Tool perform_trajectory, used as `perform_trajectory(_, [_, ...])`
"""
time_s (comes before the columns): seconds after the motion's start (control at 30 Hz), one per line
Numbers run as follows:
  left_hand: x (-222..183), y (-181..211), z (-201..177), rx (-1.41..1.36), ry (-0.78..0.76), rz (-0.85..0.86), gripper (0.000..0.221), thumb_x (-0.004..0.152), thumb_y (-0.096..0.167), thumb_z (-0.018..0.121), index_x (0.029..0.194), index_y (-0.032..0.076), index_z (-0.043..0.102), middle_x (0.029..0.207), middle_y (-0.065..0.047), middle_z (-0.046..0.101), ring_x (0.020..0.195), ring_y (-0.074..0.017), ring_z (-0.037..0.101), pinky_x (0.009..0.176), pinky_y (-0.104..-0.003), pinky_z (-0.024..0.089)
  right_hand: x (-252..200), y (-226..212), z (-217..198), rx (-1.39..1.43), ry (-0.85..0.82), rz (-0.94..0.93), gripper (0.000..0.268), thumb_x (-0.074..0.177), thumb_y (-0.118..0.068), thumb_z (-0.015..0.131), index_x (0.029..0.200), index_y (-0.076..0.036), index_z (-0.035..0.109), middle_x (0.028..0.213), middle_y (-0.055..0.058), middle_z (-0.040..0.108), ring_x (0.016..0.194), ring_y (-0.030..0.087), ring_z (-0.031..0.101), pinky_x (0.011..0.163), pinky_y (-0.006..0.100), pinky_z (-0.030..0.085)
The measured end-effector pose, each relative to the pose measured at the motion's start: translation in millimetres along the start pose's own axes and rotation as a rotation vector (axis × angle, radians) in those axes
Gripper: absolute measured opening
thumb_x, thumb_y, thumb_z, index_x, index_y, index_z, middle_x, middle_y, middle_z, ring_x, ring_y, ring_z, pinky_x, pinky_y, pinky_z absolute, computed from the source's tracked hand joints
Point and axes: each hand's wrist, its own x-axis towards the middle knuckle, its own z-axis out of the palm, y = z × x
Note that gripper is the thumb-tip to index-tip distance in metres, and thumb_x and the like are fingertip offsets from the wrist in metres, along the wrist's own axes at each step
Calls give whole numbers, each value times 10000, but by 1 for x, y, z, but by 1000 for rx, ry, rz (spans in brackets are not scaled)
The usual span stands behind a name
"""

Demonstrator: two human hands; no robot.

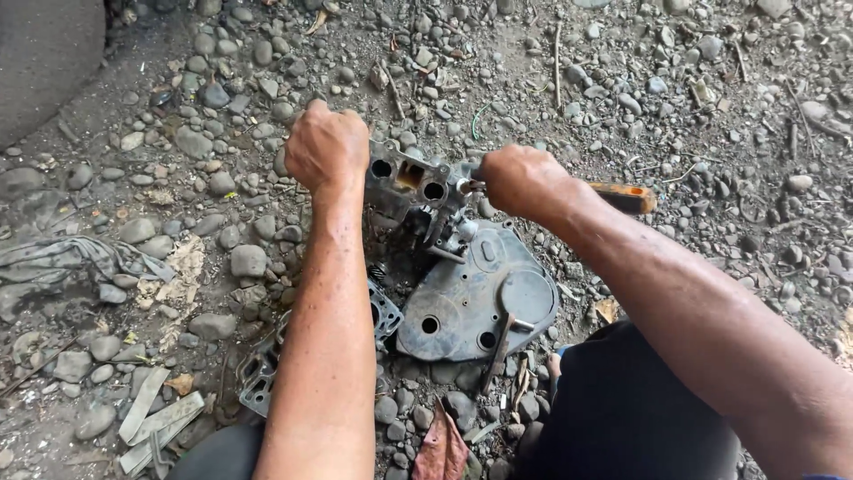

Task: Cleaning debris from an engine intake manifold using a screwdriver

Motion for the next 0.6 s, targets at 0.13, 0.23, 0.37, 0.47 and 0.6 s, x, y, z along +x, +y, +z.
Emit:
perform_trajectory(0.13, [13, -5, -3, -14, -65, -88, 432, 859, 349, 488, 1137, 157, 756, 1124, -142, 749, 1172, -367, 670, 1026, -524, 492, 23, 65, -33, 143, 255, 184, 190, 917, -177, 629, 991, -206, 801, 797, 132, 750, 842, 377, 767, 738, 554, 618])
perform_trajectory(0.23, [20, -26, 3, -15, -32, -129, 401, 927, 343, 443, 1164, 128, 684, 875, -23, 623, 849, -243, 572, 750, -413, 438, -15, 51, -73, 390, 408, 125, 181, 1028, -84, 596, 1029, -144, 768, 811, 112, 728, 724, 280, 680, 611, 444, 570])
perform_trajectory(0.37, [21, -22, 0, -36, -102, -191, 374, 1015, 347, 398, 1239, 125, 598, 646, 105, 461, 568, -105, 440, 543, -295, 356, -50, -6, -90, 371, -76, 227, 220, 1131, -191, 483, 1116, -116, 688, 899, 71, 682, 695, 138, 591, 680, 297, 578])
perform_trajectory(0.47, [20, -21, -1, -40, -114, -195, 398, 984, 362, 439, 1251, 132, 625, 885, 20, 688, 761, -162, 612, 685, -355, 463, -29, 1, -48, 275, -14, -35, 267, 1116, -72, 516, 931, -66, 708, 669, 40, 621, 481, 109, 524, 398, 243, 494])
perform_trajectory(0.6, [20, -28, 4, -27, -103, -172, 440, 967, 373, 436, 1271, 151, 663, 938, 6, 710, 746, -134, 588, 664, -343, 442, -10, -4, -42, 12, -147, 33, 276, 1133, -117, 457, 991, -133, 693, 650, -2, 489, 504, 62, 387, 402, 225, 385])
